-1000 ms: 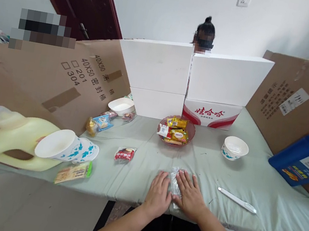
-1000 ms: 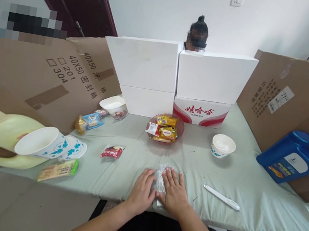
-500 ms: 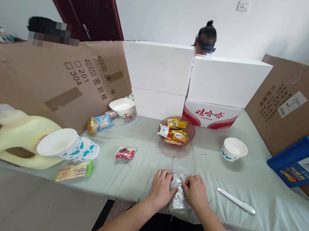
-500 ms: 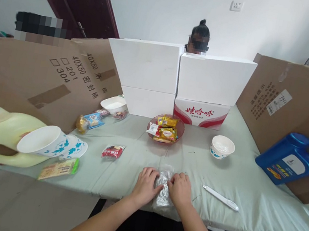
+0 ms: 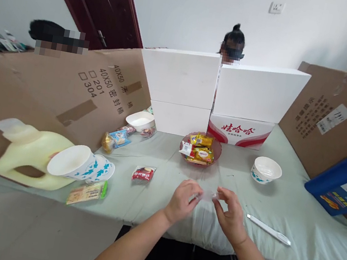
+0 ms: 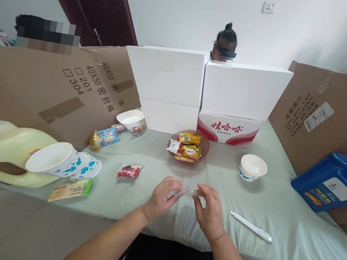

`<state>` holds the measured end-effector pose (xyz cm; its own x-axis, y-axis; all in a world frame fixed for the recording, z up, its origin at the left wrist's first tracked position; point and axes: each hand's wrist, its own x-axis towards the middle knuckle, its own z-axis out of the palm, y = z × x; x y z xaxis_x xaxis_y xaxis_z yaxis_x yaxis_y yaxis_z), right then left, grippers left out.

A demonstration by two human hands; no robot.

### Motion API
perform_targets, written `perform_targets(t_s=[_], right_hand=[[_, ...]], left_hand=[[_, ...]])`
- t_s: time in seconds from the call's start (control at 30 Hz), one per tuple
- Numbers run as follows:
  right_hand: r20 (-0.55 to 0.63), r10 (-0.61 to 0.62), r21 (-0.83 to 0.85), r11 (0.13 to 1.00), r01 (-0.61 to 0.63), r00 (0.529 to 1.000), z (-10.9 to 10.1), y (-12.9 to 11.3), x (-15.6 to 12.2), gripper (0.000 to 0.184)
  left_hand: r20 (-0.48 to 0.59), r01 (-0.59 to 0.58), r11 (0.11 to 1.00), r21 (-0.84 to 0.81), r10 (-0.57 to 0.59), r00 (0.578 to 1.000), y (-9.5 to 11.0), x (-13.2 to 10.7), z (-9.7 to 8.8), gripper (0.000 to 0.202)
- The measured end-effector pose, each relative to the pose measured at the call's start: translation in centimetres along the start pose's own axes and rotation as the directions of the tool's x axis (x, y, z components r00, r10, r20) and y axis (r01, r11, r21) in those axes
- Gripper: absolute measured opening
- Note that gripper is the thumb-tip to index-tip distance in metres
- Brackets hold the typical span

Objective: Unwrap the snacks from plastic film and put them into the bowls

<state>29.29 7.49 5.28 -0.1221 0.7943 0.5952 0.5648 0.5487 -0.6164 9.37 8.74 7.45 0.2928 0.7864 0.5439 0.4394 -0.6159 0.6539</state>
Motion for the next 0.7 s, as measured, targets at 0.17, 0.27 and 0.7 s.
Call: perform_targets(t_s=[0.17,0.27,0.7], right_hand=[[0.22,-0.148,-0.149,0.972,0.183,0.964,-0.4,0.4,-5.4,0.03],[0.303,-0.114,-0.158,0.973,0.168,0.946,-0.6,0.2,-8.0,0.03],[0.137,0.234,-0.376,0.911,-0.168,0.963,2.5,1.3,-6.8,0.036]], left_hand=[[0.25,-0.117,0.989,0.093,0.09,0.964,-0.2,-4.9,1.4,0.026],[0.308,-0.063,0.993,0.099,0.03,0.951,-0.4,-7.1,2.5,0.028],[0.278,0.411,0.696,0.589,-0.651,0.706,1.5,-2.9,5.6,0.022]])
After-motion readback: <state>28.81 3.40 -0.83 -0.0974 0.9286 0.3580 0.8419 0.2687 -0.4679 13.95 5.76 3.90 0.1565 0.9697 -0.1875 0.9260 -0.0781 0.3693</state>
